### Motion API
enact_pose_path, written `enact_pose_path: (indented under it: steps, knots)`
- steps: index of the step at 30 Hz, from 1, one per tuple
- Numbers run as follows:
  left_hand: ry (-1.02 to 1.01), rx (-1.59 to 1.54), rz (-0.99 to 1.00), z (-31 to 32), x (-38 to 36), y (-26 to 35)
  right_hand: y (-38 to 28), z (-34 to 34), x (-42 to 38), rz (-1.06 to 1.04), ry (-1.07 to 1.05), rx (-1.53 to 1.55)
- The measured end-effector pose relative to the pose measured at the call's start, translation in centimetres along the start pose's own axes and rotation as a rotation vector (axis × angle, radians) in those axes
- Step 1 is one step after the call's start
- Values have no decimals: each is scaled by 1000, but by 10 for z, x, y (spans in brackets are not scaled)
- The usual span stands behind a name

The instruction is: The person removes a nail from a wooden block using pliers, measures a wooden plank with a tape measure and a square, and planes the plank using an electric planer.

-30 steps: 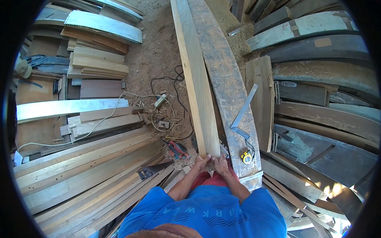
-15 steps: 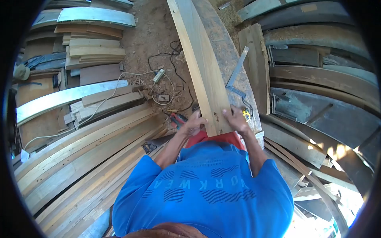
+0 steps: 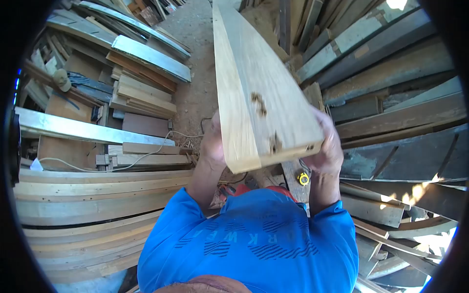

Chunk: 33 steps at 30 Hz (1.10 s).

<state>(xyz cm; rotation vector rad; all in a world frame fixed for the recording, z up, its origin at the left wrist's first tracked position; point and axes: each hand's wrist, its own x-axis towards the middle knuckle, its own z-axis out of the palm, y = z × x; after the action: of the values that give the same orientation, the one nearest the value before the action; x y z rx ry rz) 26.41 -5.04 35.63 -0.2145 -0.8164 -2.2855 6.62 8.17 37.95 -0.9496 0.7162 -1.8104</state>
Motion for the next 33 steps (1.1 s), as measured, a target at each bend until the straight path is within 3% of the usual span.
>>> enact_pose_path:
  steps: [4,13,17,19,21,22,23,24,27,30,31,33]
  knots:
    - [-48,-82,52,41,32,29,-6,12,50,-230,-314,357]
    - [-98,101,132,31,48,43,-22,41,67,-212,-160,368]
    - [-107,127,101,35,44,45,-15,27,65,-262,-322,391]
    - [-113,30,40,33,36,44,-15,29,49,-123,-175,432]
    - [-84,-164,-62,28,21,39,0,17,25,48,-94,235]
    - [71,-267,-130,7,5,29,5,17,15,129,-86,107]
    - [318,-131,-158,12,-7,24,15,16,4,218,-97,12]
    - [430,-30,-208,5,-21,15,24,16,-6,306,-117,-82]
    - [569,143,-315,-65,-75,-39,99,-23,-54,581,60,-43]
    - [693,353,-290,-118,-113,-84,192,-99,-100,927,30,-165]
    - [744,425,-282,-134,-122,-98,189,-93,-93,928,-108,-690]
    - [816,690,-312,-191,-151,-144,238,-111,-129,724,-300,-1340]
